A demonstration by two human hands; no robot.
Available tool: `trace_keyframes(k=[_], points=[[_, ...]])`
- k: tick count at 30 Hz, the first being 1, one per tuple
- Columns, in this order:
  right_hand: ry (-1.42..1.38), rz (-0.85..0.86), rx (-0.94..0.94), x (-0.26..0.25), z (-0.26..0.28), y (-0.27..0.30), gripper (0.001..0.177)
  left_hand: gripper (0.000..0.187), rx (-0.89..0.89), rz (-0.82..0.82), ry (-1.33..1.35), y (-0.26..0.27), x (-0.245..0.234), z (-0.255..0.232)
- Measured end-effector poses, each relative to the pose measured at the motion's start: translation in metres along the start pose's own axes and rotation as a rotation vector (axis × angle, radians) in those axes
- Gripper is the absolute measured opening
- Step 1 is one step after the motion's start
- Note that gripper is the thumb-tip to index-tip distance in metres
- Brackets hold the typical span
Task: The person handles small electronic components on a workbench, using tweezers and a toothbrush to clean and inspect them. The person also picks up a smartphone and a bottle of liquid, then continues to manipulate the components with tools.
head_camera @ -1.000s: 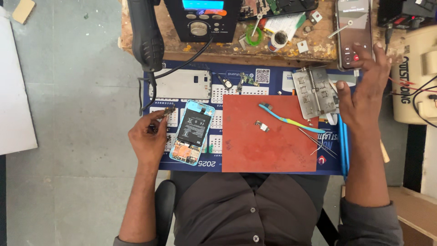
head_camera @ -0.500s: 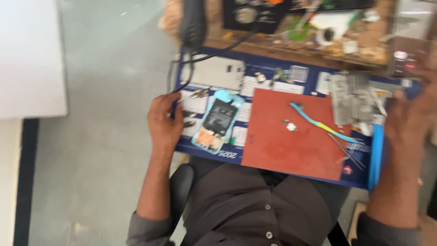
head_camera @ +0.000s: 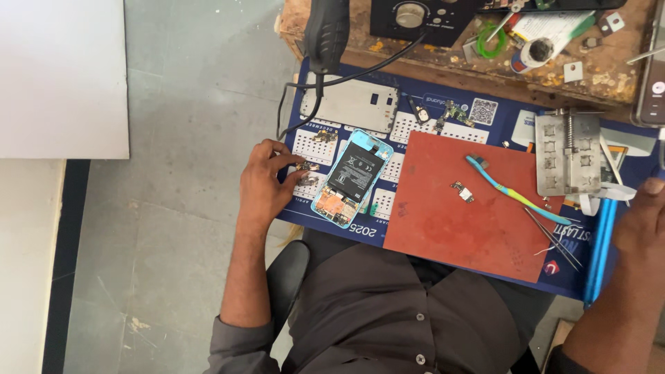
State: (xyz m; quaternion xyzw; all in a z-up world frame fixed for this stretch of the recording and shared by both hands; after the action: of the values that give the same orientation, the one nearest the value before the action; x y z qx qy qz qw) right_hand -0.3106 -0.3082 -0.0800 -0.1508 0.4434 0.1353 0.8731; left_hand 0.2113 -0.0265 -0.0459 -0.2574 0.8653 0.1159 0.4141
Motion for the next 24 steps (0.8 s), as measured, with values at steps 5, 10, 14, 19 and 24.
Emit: trace_keyframes(k=[5,10,14,19,24], points=[[0.033,-0.038,-0.081,-0.016,0.045,0.000,0.021,0.027,0.167,-0.045,0.018,0.004,-0.001,-0.014],[0.134,-0.240,-0.352,-0.041,0.111,0.000,0.021,0.027,0.277,-0.111,0.024,0.004,0.006,-0.024],[-0.011,-0.122,-0.340,-0.031,0.148,0.002,0.020,0.029,0.263,-0.117,-0.023,0.005,0.009,-0.025],[-0.003,0.167,-0.283,0.025,0.192,0.008,0.016,0.028,0.230,-0.129,-0.024,0.006,0.009,-0.024],[0.074,0.277,-0.321,0.059,0.213,0.015,0.020,0.031,0.220,-0.153,-0.016,0.006,0.006,-0.021]])
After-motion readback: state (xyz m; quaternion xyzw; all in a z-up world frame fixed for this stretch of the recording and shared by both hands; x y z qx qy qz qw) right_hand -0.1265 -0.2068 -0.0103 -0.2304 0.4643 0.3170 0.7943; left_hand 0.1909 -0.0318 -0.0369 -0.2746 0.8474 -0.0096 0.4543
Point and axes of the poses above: each hand's wrist, its own y-axis away from the middle knuckle, its own x-axis out of the palm, z = x × y, the point moved 7 cm from there along -y, towards the middle knuckle, and after that the axes turned 2 degrees about z, right-handed, at the moved point
